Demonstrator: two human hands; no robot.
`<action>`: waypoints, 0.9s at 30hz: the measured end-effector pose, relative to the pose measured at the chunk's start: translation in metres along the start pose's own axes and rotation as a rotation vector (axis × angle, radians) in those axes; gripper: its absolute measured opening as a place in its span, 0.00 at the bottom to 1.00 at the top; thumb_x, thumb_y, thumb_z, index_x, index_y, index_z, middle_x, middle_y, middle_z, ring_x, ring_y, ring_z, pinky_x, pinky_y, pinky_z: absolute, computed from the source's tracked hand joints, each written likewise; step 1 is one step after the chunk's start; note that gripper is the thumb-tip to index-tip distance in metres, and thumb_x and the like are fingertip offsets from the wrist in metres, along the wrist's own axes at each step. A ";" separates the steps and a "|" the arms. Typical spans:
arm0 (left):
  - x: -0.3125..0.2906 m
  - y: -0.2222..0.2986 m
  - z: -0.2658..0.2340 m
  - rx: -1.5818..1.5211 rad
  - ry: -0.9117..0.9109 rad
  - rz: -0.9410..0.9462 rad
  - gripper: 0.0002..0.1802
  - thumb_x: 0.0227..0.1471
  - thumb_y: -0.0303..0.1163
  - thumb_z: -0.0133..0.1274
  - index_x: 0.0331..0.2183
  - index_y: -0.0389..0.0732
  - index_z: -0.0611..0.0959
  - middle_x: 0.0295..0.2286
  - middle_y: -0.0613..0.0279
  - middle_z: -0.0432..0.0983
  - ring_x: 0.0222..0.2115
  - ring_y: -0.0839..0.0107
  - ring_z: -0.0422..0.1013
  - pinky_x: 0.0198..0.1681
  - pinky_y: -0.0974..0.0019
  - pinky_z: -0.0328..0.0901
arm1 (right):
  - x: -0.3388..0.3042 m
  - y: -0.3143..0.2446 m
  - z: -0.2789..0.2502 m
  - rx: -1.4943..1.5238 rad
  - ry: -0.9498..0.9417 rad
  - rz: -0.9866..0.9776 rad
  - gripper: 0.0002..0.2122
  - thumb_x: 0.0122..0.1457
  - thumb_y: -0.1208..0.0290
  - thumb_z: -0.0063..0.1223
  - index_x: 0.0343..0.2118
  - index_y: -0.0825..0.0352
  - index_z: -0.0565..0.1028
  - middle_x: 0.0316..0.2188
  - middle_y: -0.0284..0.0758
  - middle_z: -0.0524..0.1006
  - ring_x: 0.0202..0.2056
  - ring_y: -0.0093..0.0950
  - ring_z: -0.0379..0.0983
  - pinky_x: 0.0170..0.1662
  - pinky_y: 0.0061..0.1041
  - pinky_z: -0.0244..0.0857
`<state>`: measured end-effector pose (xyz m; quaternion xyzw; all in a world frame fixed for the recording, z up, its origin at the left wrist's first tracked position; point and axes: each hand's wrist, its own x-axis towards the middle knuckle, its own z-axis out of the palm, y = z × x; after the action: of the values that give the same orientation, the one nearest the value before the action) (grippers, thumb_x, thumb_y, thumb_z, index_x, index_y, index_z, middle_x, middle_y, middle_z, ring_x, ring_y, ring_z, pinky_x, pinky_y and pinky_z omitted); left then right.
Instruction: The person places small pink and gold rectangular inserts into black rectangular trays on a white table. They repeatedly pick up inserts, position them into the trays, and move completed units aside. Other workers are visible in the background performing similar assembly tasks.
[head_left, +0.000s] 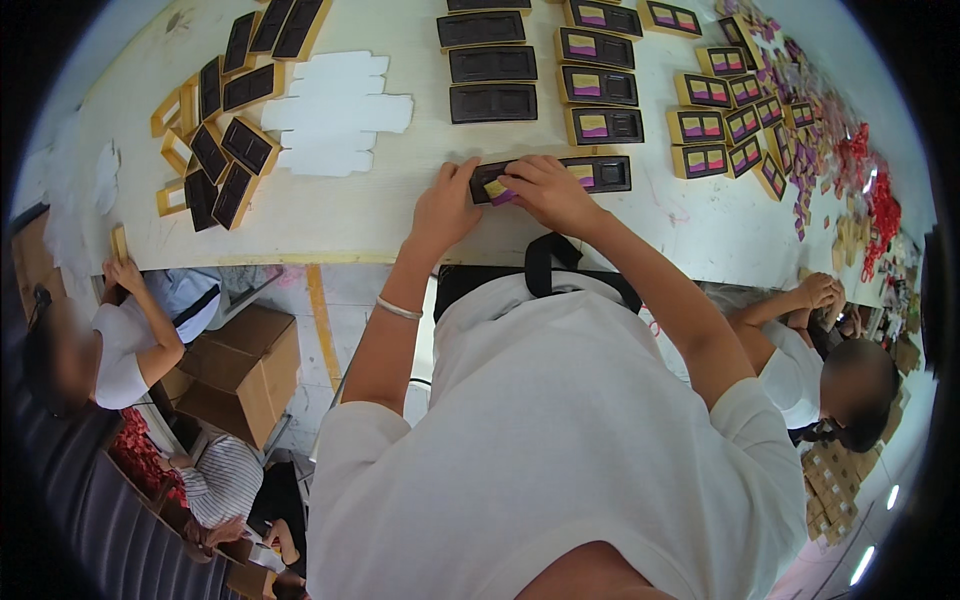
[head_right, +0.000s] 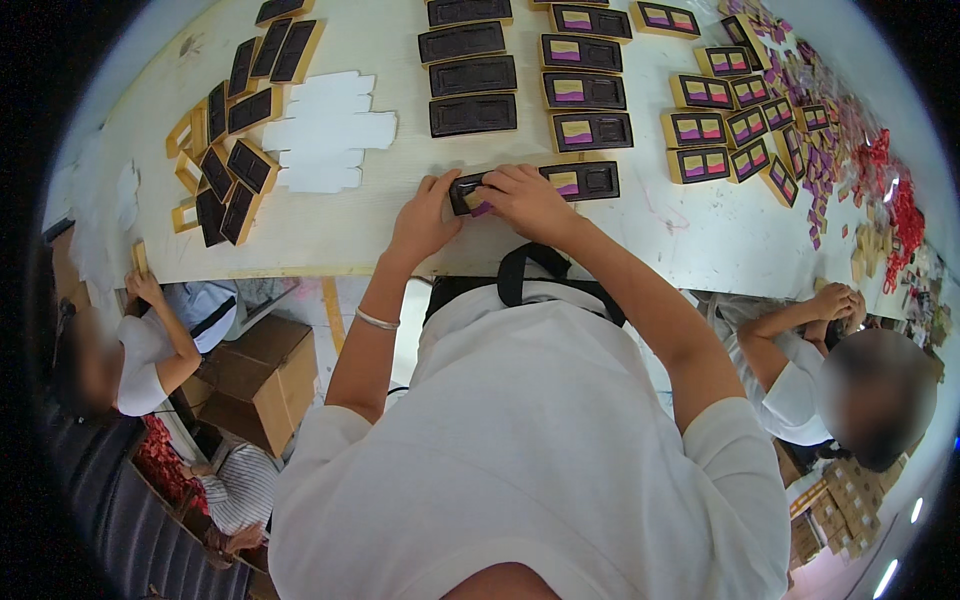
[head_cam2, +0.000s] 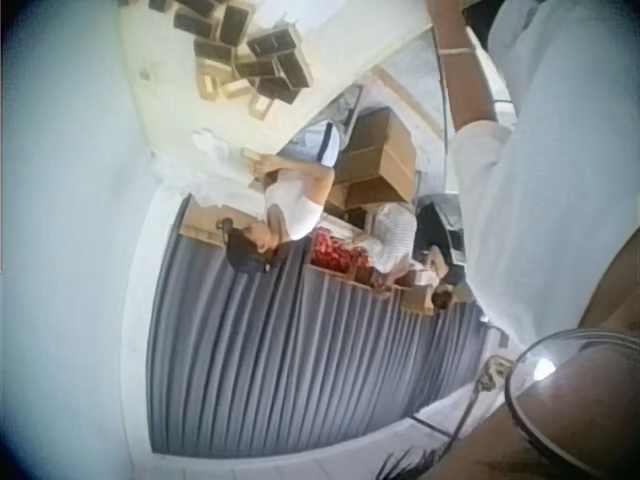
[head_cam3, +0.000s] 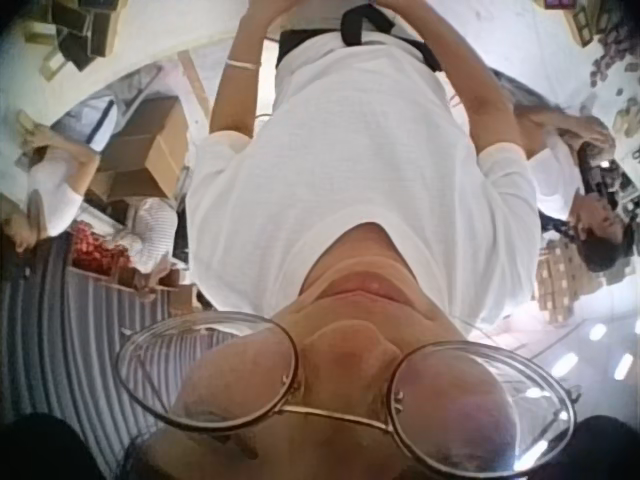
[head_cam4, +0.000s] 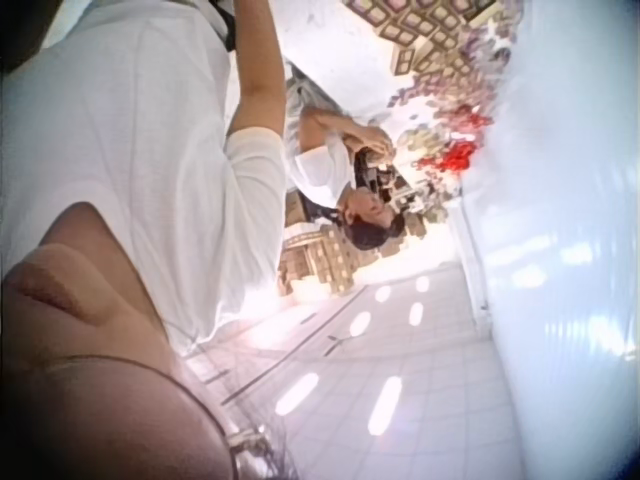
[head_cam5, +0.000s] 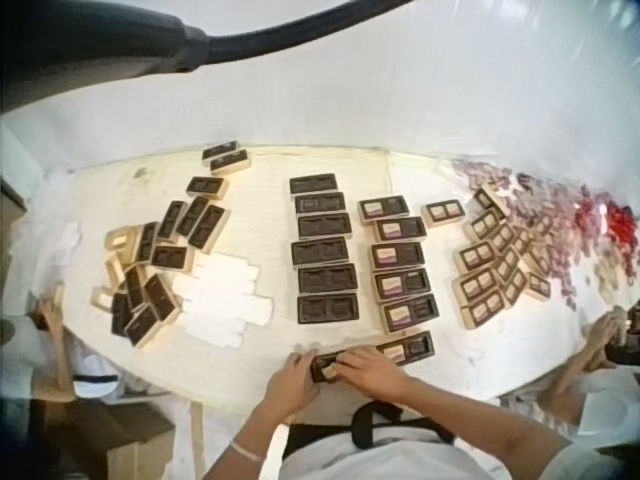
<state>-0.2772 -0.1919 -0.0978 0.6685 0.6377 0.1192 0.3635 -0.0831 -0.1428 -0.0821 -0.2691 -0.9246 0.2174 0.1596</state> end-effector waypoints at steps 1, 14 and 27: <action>0.003 0.000 -0.002 -0.031 -0.020 0.006 0.37 0.34 0.28 0.59 0.50 0.45 0.65 0.38 0.53 0.66 0.35 0.56 0.69 0.37 0.60 0.65 | 0.001 0.002 0.007 0.033 0.011 0.041 0.09 0.43 0.75 0.54 0.31 0.66 0.72 0.35 0.35 0.69 0.39 0.34 0.65 0.41 0.30 0.59; 0.015 -0.001 -0.012 -0.149 -0.163 -0.038 0.39 0.33 0.25 0.59 0.51 0.45 0.64 0.32 0.55 0.71 0.29 0.64 0.69 0.33 0.65 0.64 | 0.042 -0.008 0.024 -0.123 -0.290 0.611 0.03 0.40 0.72 0.54 0.21 0.60 0.76 0.26 0.34 0.72 0.34 0.34 0.67 0.39 0.34 0.54; 0.023 0.046 -0.041 -1.490 0.346 -0.266 0.16 0.56 0.42 0.42 0.39 0.39 0.72 0.22 0.70 0.65 0.23 0.83 0.61 0.26 0.79 0.58 | 0.048 -0.050 -0.017 1.314 0.294 0.600 0.10 0.53 0.72 0.52 0.36 0.70 0.72 0.27 0.28 0.72 0.28 0.15 0.65 0.33 0.15 0.62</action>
<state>-0.2642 -0.1528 -0.0468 0.1376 0.5120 0.5746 0.6235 -0.1356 -0.1481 -0.0348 -0.3859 -0.4593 0.7224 0.3439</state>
